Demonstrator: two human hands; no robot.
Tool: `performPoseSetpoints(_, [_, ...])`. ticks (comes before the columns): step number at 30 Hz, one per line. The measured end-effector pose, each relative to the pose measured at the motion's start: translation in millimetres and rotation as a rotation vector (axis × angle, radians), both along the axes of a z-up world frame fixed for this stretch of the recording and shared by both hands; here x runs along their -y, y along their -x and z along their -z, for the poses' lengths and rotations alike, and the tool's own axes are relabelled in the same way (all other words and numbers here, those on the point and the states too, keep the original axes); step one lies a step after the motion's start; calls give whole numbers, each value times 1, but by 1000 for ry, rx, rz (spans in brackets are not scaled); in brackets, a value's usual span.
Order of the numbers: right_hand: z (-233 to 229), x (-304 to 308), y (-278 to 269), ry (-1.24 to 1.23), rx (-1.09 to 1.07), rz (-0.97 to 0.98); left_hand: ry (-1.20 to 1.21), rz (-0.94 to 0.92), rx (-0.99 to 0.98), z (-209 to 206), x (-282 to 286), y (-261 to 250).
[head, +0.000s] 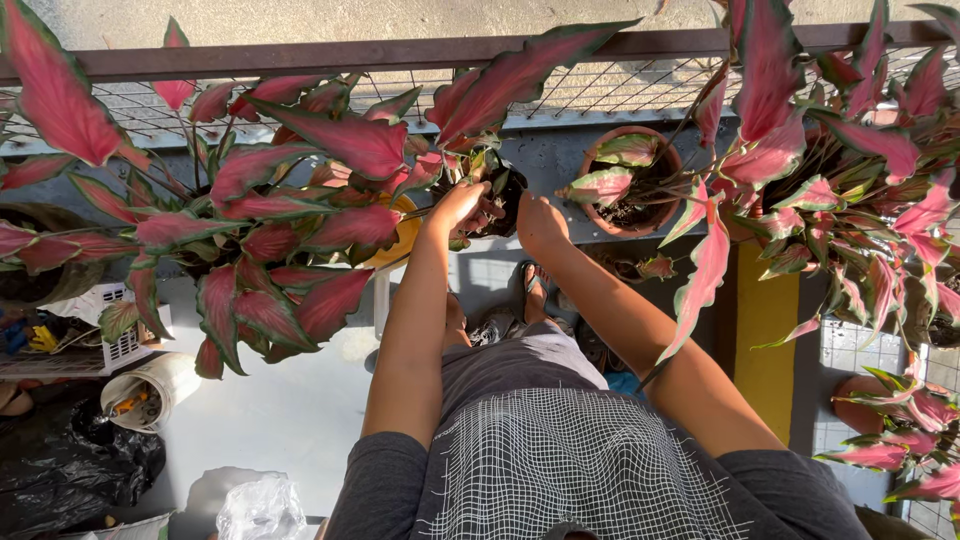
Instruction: The person waters several potted plants on a balcony using a plastic dipper and clears debris from the soil by hand and with a small trowel.
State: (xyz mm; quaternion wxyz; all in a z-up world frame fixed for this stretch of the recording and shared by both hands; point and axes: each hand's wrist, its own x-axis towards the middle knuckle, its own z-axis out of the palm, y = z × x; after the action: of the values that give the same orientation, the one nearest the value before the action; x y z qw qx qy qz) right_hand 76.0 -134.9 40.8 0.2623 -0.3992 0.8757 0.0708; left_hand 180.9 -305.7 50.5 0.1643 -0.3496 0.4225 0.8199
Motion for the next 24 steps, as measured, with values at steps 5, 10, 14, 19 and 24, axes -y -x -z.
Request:
performPoseSetpoints(5, [21,-7,3,202,45,202,134,148,207,-58,-4,-4])
performPoseSetpoints(10, [-19,-23,8,313,49,53,38,-20,41,-13,-6,-1])
performPoseSetpoints(14, [-23,-40,13,480,89,1,86,16,23,9,-9,-2])
performPoseSetpoints(19, [19,-20,31,584,102,168,97,0,55,-22,-9,-5])
performPoseSetpoints(24, [49,-10,49,553,367,419,85,-12,37,-18,-7,-4])
